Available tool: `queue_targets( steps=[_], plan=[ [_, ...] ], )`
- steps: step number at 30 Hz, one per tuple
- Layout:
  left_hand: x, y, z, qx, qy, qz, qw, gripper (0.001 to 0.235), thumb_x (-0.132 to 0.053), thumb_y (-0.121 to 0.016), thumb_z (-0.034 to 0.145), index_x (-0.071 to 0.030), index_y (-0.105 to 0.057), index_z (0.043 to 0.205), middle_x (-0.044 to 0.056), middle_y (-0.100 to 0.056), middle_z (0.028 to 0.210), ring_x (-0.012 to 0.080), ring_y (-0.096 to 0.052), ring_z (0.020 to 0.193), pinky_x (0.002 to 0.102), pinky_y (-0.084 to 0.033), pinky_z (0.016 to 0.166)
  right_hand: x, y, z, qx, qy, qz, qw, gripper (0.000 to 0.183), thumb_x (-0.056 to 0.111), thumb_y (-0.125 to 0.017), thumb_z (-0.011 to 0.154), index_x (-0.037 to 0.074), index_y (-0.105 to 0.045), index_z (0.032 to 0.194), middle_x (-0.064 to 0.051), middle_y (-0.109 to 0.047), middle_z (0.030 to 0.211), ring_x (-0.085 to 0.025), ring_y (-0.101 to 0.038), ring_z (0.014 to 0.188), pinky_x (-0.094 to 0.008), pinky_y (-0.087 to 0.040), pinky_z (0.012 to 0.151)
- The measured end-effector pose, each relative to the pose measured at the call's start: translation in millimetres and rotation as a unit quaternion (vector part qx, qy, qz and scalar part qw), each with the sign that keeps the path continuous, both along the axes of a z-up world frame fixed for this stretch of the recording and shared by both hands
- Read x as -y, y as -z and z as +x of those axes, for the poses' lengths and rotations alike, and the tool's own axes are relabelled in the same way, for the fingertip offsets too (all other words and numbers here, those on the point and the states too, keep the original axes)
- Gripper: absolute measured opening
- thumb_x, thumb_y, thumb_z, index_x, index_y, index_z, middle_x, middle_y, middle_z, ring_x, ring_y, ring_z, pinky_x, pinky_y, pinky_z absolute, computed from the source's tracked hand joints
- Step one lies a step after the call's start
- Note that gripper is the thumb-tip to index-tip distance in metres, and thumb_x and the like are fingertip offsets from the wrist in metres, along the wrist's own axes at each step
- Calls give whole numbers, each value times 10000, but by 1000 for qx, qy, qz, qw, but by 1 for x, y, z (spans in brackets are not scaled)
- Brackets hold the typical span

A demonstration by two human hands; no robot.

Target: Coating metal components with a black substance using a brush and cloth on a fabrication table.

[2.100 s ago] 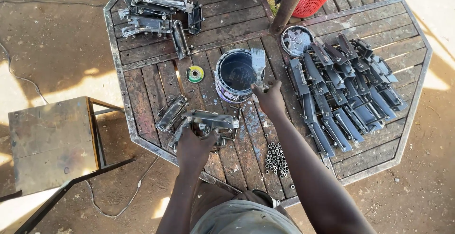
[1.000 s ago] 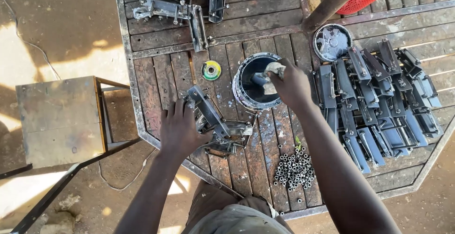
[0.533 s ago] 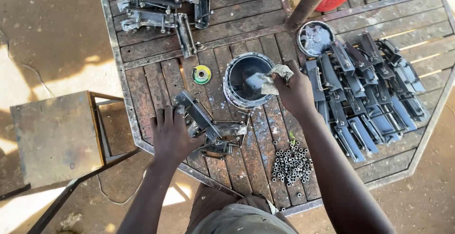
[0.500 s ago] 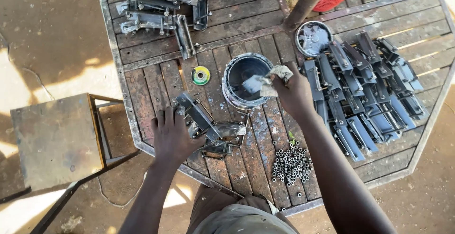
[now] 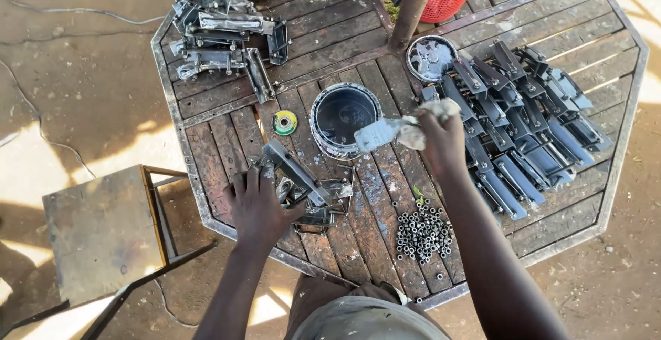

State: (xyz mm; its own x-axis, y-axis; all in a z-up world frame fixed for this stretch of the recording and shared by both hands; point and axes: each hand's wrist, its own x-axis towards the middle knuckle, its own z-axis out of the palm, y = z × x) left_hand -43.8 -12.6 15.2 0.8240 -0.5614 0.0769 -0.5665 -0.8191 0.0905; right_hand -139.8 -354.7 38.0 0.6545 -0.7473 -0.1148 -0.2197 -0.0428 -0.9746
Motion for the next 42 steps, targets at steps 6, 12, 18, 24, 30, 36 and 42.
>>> queue_targets(
  steps=[6, 12, 18, 24, 30, 36, 42],
  plan=[
    [16, -3, -17, 143, 7, -72, 987, 1063, -988, -606, 645, -25, -651, 1093, 168, -558, 1097, 504, -565, 1174, 584, -489, 911, -14, 50, -51, 114, 214, 408, 880, 285, 61, -624, 888, -76, -573, 1132, -232, -725, 985, -343, -770, 807, -542, -661, 712],
    [27, 27, -20, 100, 12, -88, 991, 1229, -915, -740, 528, -22, -595, 1360, 221, -581, 1231, 567, -530, 1203, 674, -442, 916, -51, 36, -73, 63, 203, 540, 814, 309, 148, -613, 868, -27, -515, 1103, -211, -719, 917, -316, -762, 776, -491, -661, 716],
    [30, 41, -26, 176, 40, -91, 979, 1173, -909, -746, 522, -36, -625, 1295, 182, -556, 1186, 507, -547, 1152, 630, -470, 854, -60, 73, -96, 36, 208, 513, 832, 273, 114, -648, 881, -50, -537, 1069, -233, -707, 906, -370, -755, 768, -586, -638, 679],
    [40, 19, -32, 179, 35, -112, 977, 1184, -953, -702, 578, -25, -616, 1308, 183, -555, 1169, 496, -540, 1145, 630, -462, 858, -51, 72, -109, 60, 248, 498, 829, 286, 115, -663, 907, -46, -521, 1096, -273, -700, 1005, -420, -748, 865, -643, -609, 774],
    [55, -4, -39, 214, 62, -120, 967, 1057, -838, -796, 595, -26, -639, 1253, 169, -553, 1131, 454, -526, 1117, 567, -444, 826, -64, 71, -100, 61, 217, 490, 842, 247, 110, -704, 852, -18, -554, 1001, -226, -705, 872, -397, -759, 741, -611, -635, 665],
    [48, 9, -34, 220, 73, -116, 966, 1050, -848, -806, 606, -19, -644, 1229, 165, -555, 1122, 410, -515, 1095, 545, -429, 841, -53, 38, -105, 79, 240, 482, 839, 227, 97, -666, 858, -54, -536, 969, -244, -699, 846, -397, -749, 704, -624, -616, 642],
    [52, 8, -36, 193, 53, -100, 975, 1056, -799, -826, 570, -22, -643, 1261, 193, -584, 1167, 481, -528, 1130, 594, -457, 830, -59, 59, -103, 96, 239, 469, 845, 271, 57, -705, 855, -87, -539, 1013, -250, -683, 833, -402, -748, 691, -589, -639, 632]
  ],
)
